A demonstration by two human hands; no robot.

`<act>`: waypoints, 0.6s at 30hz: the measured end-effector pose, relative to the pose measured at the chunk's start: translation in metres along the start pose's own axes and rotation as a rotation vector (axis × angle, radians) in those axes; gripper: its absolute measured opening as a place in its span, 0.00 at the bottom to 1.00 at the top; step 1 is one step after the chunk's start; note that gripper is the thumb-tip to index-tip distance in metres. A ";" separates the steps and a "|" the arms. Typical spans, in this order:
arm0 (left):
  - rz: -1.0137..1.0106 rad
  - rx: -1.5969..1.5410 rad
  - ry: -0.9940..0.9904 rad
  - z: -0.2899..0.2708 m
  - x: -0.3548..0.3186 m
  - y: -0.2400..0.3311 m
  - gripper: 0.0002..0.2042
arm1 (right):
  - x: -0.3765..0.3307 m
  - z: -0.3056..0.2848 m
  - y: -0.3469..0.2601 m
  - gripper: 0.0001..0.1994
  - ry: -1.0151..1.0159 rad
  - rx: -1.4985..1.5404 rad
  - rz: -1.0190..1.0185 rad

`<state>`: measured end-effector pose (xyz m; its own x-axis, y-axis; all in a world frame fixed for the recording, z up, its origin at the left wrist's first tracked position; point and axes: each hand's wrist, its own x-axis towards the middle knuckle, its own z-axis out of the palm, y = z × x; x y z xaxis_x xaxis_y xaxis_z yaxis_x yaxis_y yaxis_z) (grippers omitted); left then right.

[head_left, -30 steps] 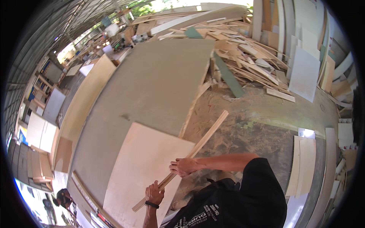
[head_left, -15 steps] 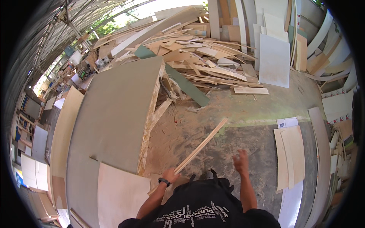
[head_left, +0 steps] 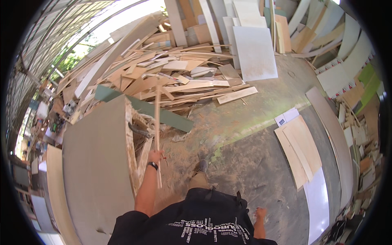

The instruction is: The person aligns and stacks several pieces of plywood and thin wooden strips on a workbench. They use a hammer to tap a wooden frame into place and then use a tape measure to measure the frame.

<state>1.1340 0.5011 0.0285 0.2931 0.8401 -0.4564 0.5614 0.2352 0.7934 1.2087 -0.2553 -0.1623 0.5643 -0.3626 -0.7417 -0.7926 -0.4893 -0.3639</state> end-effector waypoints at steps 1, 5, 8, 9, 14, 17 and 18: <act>0.010 -0.059 0.056 -0.004 0.030 0.026 0.10 | -0.018 0.016 -0.008 0.19 -0.020 0.036 0.043; 0.044 -0.304 0.114 -0.018 0.168 0.142 0.12 | -0.050 0.086 -0.048 0.19 0.053 0.097 -0.099; 0.329 -0.236 0.048 -0.060 0.271 0.249 0.19 | -0.032 0.128 -0.068 0.17 0.204 -0.209 -0.493; 0.486 -0.456 0.055 -0.083 0.334 0.268 0.14 | -0.026 0.140 -0.088 0.15 0.321 -0.310 -0.639; 0.249 -1.069 -0.046 -0.012 0.342 0.363 0.32 | -0.100 0.110 -0.197 0.15 0.361 0.223 -0.288; 0.086 -1.027 -0.090 0.045 0.362 0.345 0.37 | -0.115 0.109 -0.202 0.13 0.376 0.480 -0.185; 0.006 -0.977 -0.175 0.080 0.384 0.331 0.37 | -0.120 0.114 -0.191 0.12 0.420 0.449 -0.153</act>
<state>1.4946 0.8627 0.0836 0.4479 0.7774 -0.4417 -0.3019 0.5965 0.7436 1.2654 -0.0276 -0.0681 0.6493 -0.6397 -0.4115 -0.6639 -0.2128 -0.7169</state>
